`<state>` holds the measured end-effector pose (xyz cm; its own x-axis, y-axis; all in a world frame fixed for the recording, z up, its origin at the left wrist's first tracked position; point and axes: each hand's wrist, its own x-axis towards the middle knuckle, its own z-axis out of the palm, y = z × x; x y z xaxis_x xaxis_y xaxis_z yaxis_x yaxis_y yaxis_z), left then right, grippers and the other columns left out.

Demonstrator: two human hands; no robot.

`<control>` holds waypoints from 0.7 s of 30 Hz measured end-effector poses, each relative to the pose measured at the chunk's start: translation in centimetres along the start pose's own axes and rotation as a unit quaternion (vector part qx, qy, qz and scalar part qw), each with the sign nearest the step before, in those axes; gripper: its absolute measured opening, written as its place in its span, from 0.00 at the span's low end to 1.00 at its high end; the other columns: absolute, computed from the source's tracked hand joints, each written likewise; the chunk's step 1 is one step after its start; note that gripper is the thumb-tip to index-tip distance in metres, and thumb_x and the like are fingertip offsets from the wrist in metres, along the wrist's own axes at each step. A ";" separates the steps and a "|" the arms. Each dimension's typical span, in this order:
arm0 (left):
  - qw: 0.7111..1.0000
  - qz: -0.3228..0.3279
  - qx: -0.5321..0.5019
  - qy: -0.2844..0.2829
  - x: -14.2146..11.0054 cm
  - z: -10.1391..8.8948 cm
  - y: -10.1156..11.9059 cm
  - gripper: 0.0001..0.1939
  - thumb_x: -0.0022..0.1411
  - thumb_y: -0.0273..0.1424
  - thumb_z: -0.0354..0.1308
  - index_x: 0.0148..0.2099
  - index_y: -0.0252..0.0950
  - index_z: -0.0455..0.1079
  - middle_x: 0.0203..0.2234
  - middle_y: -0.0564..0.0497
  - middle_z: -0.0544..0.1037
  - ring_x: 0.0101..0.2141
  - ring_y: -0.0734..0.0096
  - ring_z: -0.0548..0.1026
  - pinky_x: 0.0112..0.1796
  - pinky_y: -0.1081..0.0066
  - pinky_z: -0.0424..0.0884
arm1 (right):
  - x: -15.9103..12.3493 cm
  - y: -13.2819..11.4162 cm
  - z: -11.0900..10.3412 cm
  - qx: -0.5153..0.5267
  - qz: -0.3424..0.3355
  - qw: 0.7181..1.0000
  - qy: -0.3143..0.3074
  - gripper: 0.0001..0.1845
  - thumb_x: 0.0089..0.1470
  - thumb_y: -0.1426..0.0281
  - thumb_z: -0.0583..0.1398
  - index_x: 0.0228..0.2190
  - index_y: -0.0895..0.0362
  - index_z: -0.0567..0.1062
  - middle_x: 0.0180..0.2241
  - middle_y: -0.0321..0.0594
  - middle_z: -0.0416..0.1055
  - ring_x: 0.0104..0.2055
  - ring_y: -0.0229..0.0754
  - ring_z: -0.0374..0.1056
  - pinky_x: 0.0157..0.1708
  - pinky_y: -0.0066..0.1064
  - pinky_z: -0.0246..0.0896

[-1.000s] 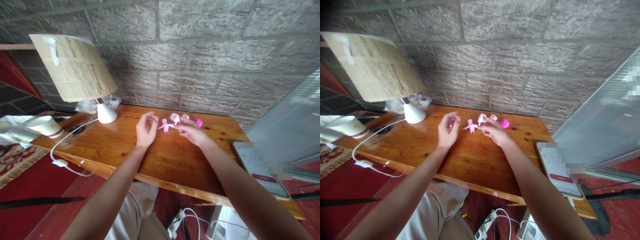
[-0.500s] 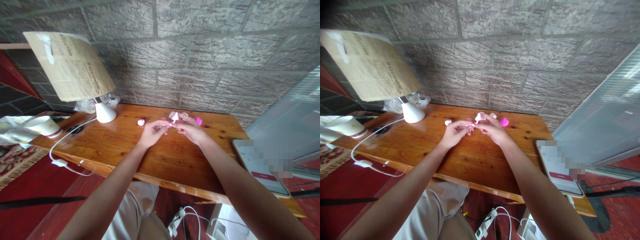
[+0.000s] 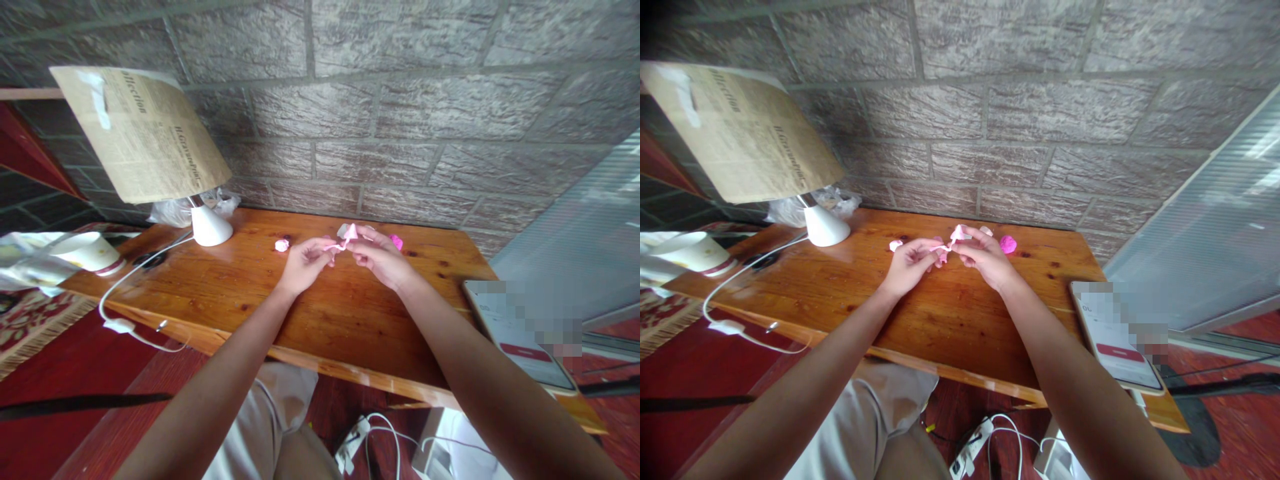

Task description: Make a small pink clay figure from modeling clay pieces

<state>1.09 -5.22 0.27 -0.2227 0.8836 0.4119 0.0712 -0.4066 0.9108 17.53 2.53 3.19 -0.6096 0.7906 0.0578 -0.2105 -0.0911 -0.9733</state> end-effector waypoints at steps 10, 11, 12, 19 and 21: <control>1.000 -0.008 0.001 -0.015 0.0 0.2 -0.1 0.18 0.51 0.43 0.72 0.37 0.35 0.77 0.31 0.50 0.83 0.25 0.75 0.76 0.30 0.70 0.76 | 0.1 0.2 0.0 0.005 0.007 1.000 0.007 0.27 0.33 0.66 0.75 0.40 0.49 0.79 0.31 0.34 0.76 0.25 0.32 0.58 0.25 0.29 0.48; 1.000 -0.010 0.000 -0.015 0.0 0.2 -0.2 0.19 0.50 0.43 0.72 0.37 0.35 0.77 0.31 0.50 0.83 0.25 0.75 0.76 0.30 0.71 0.76 | 0.1 0.2 0.0 0.006 0.008 1.000 0.009 0.28 0.33 0.66 0.76 0.40 0.49 0.79 0.32 0.34 0.77 0.25 0.31 0.58 0.25 0.29 0.48; 1.000 -0.012 0.000 -0.016 0.0 0.1 -0.3 0.19 0.50 0.43 0.72 0.37 0.35 0.77 0.31 0.50 0.83 0.25 0.75 0.76 0.30 0.71 0.76 | 0.2 0.2 -0.1 0.005 0.009 1.000 0.008 0.29 0.33 0.67 0.76 0.41 0.50 0.79 0.32 0.34 0.77 0.25 0.32 0.58 0.24 0.29 0.48; 1.000 -0.024 -0.011 -0.007 0.1 0.0 -0.5 0.18 0.51 0.42 0.72 0.39 0.35 0.77 0.31 0.50 0.82 0.26 0.74 0.76 0.28 0.72 0.73 | 0.1 0.4 0.0 0.005 0.017 1.000 0.009 0.29 0.33 0.67 0.76 0.41 0.51 0.79 0.30 0.35 0.78 0.24 0.32 0.60 0.24 0.29 0.48; 0.999 -0.029 -0.014 -0.002 0.1 0.1 -0.5 0.17 0.51 0.41 0.72 0.38 0.34 0.77 0.31 0.50 0.81 0.25 0.75 0.75 0.26 0.73 0.71 | 0.0 0.3 0.1 0.010 0.021 1.000 0.017 0.29 0.32 0.67 0.76 0.40 0.52 0.79 0.29 0.34 0.77 0.23 0.32 0.60 0.25 0.28 0.48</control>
